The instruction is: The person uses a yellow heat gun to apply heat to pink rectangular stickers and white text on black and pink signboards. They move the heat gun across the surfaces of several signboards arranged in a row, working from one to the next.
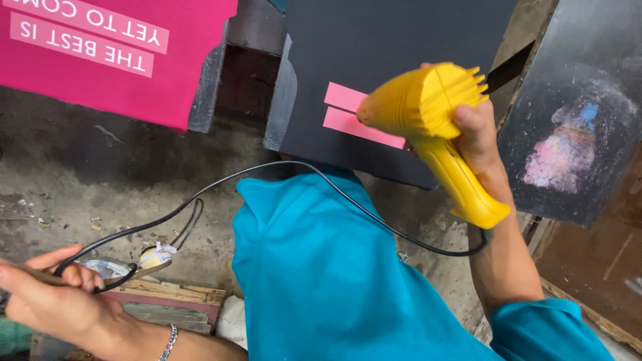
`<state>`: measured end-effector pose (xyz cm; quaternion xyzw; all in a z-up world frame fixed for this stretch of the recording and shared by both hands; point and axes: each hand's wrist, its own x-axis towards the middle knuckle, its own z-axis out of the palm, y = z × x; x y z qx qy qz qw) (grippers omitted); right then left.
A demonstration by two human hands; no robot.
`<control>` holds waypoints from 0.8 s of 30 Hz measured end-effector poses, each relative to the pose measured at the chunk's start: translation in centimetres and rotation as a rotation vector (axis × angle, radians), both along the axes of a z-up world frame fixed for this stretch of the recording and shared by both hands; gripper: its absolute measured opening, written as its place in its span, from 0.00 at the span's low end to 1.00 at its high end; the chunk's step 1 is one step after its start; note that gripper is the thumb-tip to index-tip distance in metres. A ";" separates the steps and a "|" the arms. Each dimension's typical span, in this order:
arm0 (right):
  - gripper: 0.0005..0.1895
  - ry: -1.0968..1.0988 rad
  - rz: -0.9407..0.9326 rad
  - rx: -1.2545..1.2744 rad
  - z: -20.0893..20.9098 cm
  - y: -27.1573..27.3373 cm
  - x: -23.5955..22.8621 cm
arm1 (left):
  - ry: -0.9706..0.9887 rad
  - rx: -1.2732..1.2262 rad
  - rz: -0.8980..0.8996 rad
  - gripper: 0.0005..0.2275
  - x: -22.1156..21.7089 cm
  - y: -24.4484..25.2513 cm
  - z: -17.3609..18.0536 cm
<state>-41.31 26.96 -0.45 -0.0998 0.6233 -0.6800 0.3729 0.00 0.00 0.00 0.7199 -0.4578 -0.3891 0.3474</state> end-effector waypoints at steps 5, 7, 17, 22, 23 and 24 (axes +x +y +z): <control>0.37 0.106 -0.087 0.106 1.7 0.0 0.9 | 0.014 0.005 0.000 0.29 -1.1 0.1 0.0; 0.39 -0.078 0.038 -0.156 0.7 1.7 0.4 | 0.034 -0.025 0.007 0.24 -0.6 0.0 -0.4; 0.42 -0.064 -0.006 0.003 0.9 2.5 0.7 | 0.060 -0.066 -0.072 0.21 -0.4 -0.7 -2.2; 0.33 0.141 -0.127 0.178 3.0 2.1 1.9 | 0.066 -0.113 -0.164 0.23 -0.7 -1.0 -2.5; 0.33 0.146 -0.132 0.175 2.5 2.8 1.7 | 0.071 -0.116 -0.167 0.23 -0.6 -1.1 -2.7; 0.37 0.050 -0.120 0.104 2.0 3.6 1.5 | 0.010 -0.130 -0.160 0.23 -0.6 -1.2 -2.9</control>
